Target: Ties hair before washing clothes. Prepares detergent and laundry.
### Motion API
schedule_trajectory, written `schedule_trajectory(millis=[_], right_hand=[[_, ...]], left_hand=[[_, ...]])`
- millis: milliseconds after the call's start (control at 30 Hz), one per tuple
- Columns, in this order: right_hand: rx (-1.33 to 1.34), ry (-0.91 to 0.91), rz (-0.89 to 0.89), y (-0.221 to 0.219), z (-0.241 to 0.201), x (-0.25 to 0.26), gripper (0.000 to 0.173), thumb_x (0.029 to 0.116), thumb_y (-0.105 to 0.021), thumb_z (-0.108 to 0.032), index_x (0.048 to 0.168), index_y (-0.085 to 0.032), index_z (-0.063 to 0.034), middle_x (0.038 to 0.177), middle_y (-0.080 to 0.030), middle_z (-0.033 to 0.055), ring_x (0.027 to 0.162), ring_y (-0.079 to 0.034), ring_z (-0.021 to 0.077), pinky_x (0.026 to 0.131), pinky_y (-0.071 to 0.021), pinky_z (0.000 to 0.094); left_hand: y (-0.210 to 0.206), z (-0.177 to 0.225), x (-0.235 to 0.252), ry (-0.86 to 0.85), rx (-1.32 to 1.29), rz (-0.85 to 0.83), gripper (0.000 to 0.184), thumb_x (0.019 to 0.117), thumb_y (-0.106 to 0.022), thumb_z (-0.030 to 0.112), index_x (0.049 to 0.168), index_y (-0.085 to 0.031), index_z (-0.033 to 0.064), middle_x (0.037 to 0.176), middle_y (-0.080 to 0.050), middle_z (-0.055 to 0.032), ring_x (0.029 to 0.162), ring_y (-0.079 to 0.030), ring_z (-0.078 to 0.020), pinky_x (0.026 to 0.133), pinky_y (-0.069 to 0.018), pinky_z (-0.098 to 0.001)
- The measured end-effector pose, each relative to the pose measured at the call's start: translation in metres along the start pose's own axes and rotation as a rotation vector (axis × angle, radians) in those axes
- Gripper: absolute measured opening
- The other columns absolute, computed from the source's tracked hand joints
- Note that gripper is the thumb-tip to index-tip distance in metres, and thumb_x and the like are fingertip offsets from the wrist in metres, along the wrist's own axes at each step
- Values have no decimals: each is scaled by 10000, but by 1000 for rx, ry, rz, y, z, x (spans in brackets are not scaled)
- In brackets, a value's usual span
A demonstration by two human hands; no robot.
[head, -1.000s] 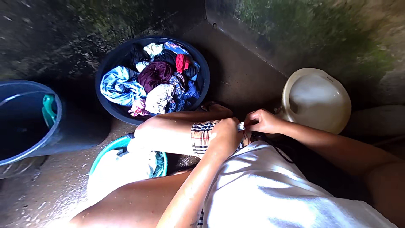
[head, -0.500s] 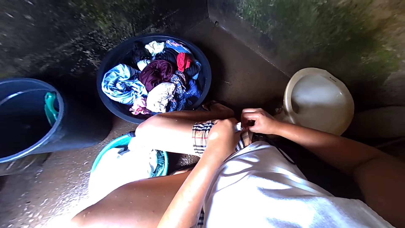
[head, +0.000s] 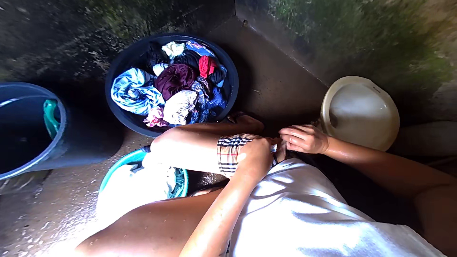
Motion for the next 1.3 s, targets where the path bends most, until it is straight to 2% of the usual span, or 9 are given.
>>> schedule_trajectory(millis=[233, 367, 467, 667, 800, 900, 1100, 1233, 1300], right_hand=[[190, -58, -218, 10, 9, -6, 160, 935, -585, -55, 823, -697, -35, 931, -736, 106, 845, -714, 224, 695, -585, 340], [599, -723, -592, 2, 44, -37, 245, 1010, -650, -205, 1158, -711, -19, 1185, -705, 115, 1110, -675, 214, 989, -549, 396], [947, -1105, -805, -19, 43, -60, 383, 1102, -472, -236, 1413, -571, -34, 1387, -606, 152, 1253, -596, 183, 1089, -464, 374], [1106, -1249, -572, -27, 37, -65, 180, 1044, -573, -106, 1155, -670, -3, 953, -684, 7, 845, -631, 12, 766, -537, 220], [1204, -1422, -676, -25, 33, -70, 259, 1089, -509, -207, 1266, -619, -53, 1133, -634, 42, 992, -608, 74, 874, -525, 301], [1330, -1517, -663, -31, 31, -74, 244, 1101, -457, -219, 1224, -623, -87, 976, -644, -20, 850, -626, 39, 760, -536, 244], [1375, -1470, -583, -35, 28, -65, 144, 1076, -488, -117, 1110, -615, -57, 866, -623, -22, 741, -611, 26, 700, -530, 203], [1244, -1447, -465, -41, 35, -57, 17, 995, -614, -46, 979, -619, -47, 725, -567, -31, 528, -452, -9, 480, -358, 148], [1187, -1358, -392, -42, 36, -43, 40, 953, -643, 1, 929, -623, -24, 741, -588, -12, 615, -518, 17, 582, -435, 187]], left_hand=[[-1, 13, -4, 48, 105, -40, 314, 1015, -591, 205, 1292, -636, 64, 1225, -666, -219, 1151, -642, -423, 886, -519, -611], [0, 12, -3, 48, 107, -48, 319, 1012, -594, 213, 1288, -643, 61, 1225, -668, -225, 1156, -641, -426, 896, -512, -622], [1, 11, -3, 48, 104, -54, 331, 1020, -590, 243, 1297, -642, 70, 1235, -667, -217, 1169, -637, -418, 917, -505, -623], [4, 8, -2, 19, 14, 20, 314, 1024, -572, 247, 1285, -665, 99, 1198, -688, -200, 1152, -646, -407, 925, -494, -620], [9, 15, 1, -38, -76, 135, 300, 1007, -620, 340, 1162, -698, 96, 1060, -719, -164, 1049, -687, -358, 870, -528, -574], [5, 29, 6, -85, -35, 61, 409, 1008, -612, 450, 1152, -690, 74, 1063, -710, -163, 1056, -678, -347, 891, -524, -558], [2, 36, 12, -41, -31, 41, 276, 995, -613, 285, 1135, -688, 59, 1086, -707, -174, 1077, -674, -356, 885, -526, -560], [2, 26, 16, -46, -180, 166, 241, 982, -643, 281, 1063, -695, 60, 990, -712, -158, 999, -690, -336, 854, -532, -549], [3, 26, 14, -53, -220, 208, 225, 973, -655, 265, 1065, -702, 64, 961, -715, -148, 966, -695, -324, 840, -534, -541]])
Point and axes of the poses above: each hand's wrist, its own x-axis towards the middle knuckle, its own y-axis out of the back of the hand, z = x × y, the point moved 5 cm from there along x, towards the middle knuckle
